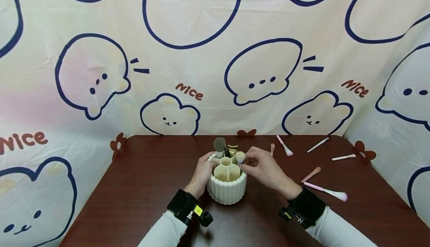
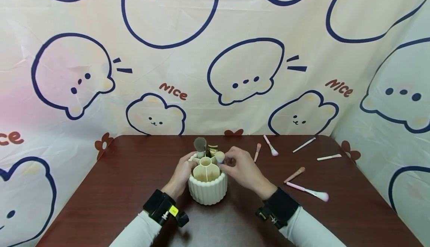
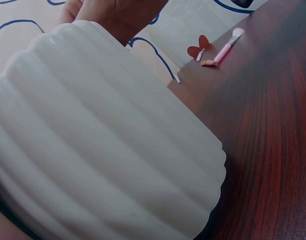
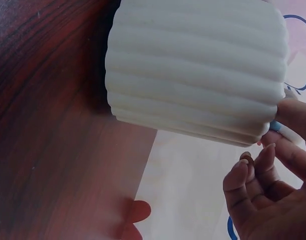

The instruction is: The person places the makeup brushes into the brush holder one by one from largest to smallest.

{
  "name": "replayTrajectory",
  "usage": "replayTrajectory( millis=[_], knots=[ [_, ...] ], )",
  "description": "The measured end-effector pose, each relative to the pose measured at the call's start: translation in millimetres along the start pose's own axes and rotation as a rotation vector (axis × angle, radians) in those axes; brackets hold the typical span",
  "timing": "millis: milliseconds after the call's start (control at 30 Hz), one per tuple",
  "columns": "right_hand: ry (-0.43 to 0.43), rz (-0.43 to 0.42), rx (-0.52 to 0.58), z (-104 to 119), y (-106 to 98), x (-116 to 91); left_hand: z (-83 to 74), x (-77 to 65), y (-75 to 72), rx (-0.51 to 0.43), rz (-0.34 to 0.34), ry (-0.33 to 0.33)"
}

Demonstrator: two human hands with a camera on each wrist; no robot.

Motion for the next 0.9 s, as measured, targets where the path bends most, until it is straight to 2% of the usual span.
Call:
replayTrajectory(
  millis=[300, 533, 700, 900],
  knots=[
    [-0.025, 0.049, 0.032, -3, 0, -1, 0.4, 0.3, 0.5, 0.004, 0.004, 0.003],
    [-0.036, 0.045, 0.032, -2, -7, -3, 1.3, 0.6, 0.1, 0.006, 0.008, 0.005],
    [-0.047, 0.026, -0.012, -8, -25, -8, 0.8, 0.6, -0.3, 0.005, 0.013, 0.007],
    [0.03, 0.024, -0.088, -20, -62, -18, -0.4, 0.0, -0.3, 0.001, 0.011, -0.001]
  ],
)
Point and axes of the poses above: each hand's wrist, its own x-axis towards the middle knuckle, its own y-axis out of the palm, z = x × y, the point moved 3 cm from there along x, towards the middle knuckle, and after that the axes turned 6 degrees about -y, right-handed, at the moved point
